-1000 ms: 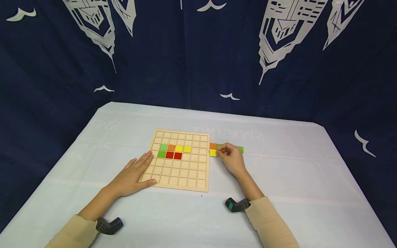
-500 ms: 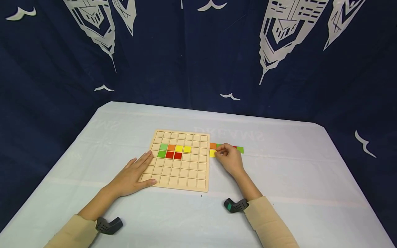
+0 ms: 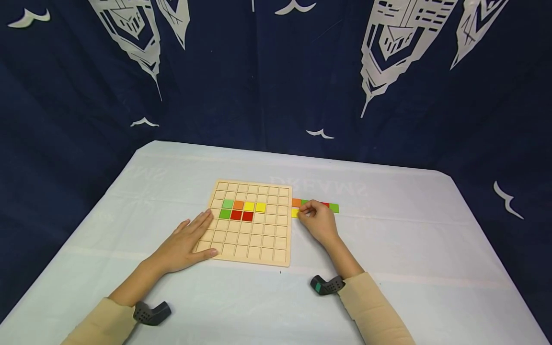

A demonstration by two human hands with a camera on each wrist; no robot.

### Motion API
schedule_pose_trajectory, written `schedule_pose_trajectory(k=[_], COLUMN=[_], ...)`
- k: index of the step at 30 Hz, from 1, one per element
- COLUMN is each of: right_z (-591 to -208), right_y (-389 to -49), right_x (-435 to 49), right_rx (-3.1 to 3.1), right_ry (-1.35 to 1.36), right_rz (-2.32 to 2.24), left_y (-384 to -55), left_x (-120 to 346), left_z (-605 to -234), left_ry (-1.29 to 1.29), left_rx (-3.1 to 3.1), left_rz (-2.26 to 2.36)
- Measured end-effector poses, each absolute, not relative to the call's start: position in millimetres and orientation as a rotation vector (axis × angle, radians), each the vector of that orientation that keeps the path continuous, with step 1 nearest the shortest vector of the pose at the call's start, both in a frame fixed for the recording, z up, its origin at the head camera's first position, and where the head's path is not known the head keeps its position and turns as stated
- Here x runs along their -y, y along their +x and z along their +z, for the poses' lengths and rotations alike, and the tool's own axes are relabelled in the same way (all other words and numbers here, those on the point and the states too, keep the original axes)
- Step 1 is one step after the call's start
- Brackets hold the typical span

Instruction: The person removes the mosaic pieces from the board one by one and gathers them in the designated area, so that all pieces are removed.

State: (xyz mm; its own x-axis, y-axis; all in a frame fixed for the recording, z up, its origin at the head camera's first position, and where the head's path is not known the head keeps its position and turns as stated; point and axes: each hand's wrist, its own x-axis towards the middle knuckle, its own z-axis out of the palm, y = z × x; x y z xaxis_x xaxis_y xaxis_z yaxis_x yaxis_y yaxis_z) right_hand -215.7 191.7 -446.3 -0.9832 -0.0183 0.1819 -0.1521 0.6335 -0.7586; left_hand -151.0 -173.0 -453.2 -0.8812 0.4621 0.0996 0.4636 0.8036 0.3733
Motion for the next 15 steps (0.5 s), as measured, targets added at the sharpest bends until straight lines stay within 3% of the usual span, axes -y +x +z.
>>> schedule_pose_trajectory(k=[15], right_z=[-440], right_y=[-219], right_x=[-176], right_rx=[2.613], right_ry=[0.225], right_rz=[1.408], left_y=[-151], left_x=[174], left_z=[-453], left_ry=[-0.769], left_rx=[2.980], left_rz=[-0.627])
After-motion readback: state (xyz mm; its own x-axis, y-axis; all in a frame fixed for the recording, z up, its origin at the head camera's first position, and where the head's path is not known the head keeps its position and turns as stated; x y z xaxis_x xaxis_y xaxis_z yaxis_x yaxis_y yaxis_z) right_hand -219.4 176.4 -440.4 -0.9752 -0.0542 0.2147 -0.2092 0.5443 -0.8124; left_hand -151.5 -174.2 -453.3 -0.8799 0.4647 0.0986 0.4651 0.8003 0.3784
